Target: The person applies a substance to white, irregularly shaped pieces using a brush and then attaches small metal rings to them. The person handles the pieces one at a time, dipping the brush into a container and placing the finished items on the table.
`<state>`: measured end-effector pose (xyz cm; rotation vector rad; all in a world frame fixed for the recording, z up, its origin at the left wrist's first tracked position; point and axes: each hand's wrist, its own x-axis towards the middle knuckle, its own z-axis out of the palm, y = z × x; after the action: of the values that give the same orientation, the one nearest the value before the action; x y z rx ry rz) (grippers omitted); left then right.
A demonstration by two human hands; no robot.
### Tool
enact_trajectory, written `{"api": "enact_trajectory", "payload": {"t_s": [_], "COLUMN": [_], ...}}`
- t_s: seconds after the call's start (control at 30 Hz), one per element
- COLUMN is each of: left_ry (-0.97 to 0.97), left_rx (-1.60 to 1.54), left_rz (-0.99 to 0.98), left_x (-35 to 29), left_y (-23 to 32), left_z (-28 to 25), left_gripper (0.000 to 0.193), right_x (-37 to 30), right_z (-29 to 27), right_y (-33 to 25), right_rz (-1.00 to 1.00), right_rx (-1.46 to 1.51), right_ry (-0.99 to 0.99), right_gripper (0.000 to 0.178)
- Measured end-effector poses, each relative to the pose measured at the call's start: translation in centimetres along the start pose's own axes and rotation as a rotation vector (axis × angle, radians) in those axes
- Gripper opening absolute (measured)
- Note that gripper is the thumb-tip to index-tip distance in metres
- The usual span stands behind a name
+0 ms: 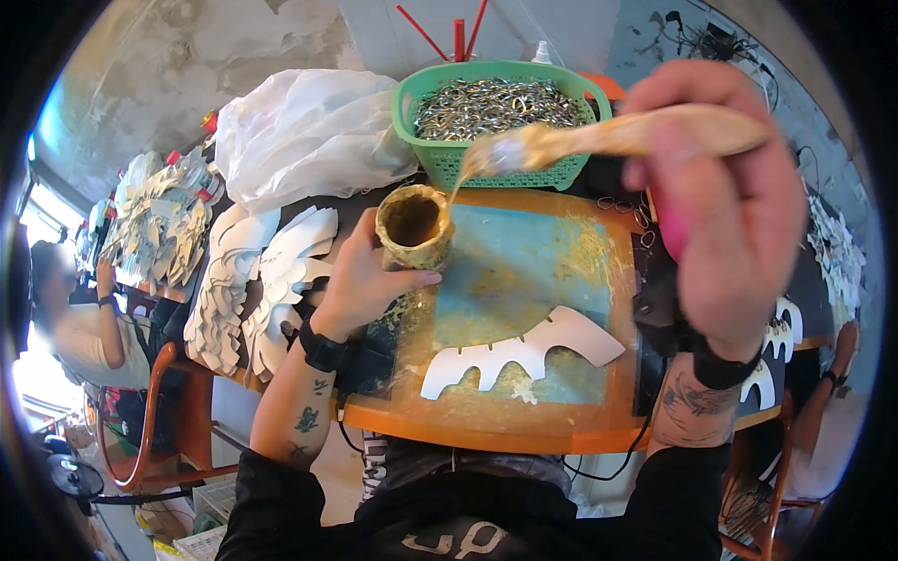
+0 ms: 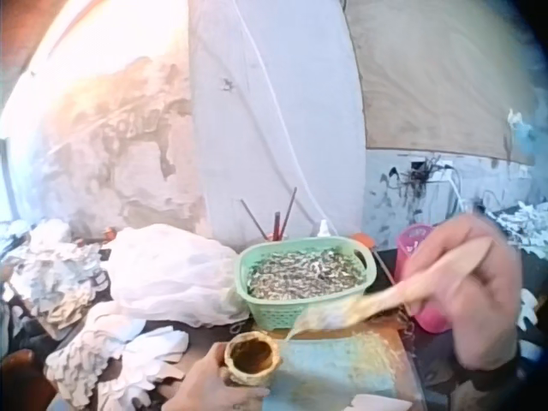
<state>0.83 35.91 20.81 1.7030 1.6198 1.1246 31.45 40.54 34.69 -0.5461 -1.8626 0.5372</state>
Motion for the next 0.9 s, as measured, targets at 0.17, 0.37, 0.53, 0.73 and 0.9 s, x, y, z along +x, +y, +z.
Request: {"api": "enact_trajectory", "payload": {"t_s": [0.17, 0.37, 0.53, 0.73, 0.9], "left_ry": [-0.074, -0.07, -0.093, -0.095, -0.095], "left_rx": [-0.069, -0.155, -0.097, -0.097, -0.121], "left_rz": [0.009, -0.027, 0.055, 0.068, 0.037], "left_x": [0.1, -0.3, 0.1, 0.2, 0.1], "left_y": [0.4, 0.2, -0.6, -1.1, -1.3], "left_z": [0.2, -0.2, -0.1, 0.1, 0.0], "left_gripper": [0.079, 0.076, 0.082, 0.083, 0.082], "right_x": [0.4, 0.7, 0.8, 0.8, 1.2], "right_z": [2.4, -0.1, 0.4, 1.3, -0.7], "right_y": [0.7, 1.0, 1.0, 1.6, 0.9], "right_rz": [0.065, 0.19, 0.014, 0.071, 0.181], "right_rx": [-0.087, -0.093, 0.073, 0.057, -0.076], "right_ry": [-0.322, -0.446, -0.328, -0.445, -0.545], "right_gripper": [0.02, 0.018, 0.022, 0.018, 0.019]}}
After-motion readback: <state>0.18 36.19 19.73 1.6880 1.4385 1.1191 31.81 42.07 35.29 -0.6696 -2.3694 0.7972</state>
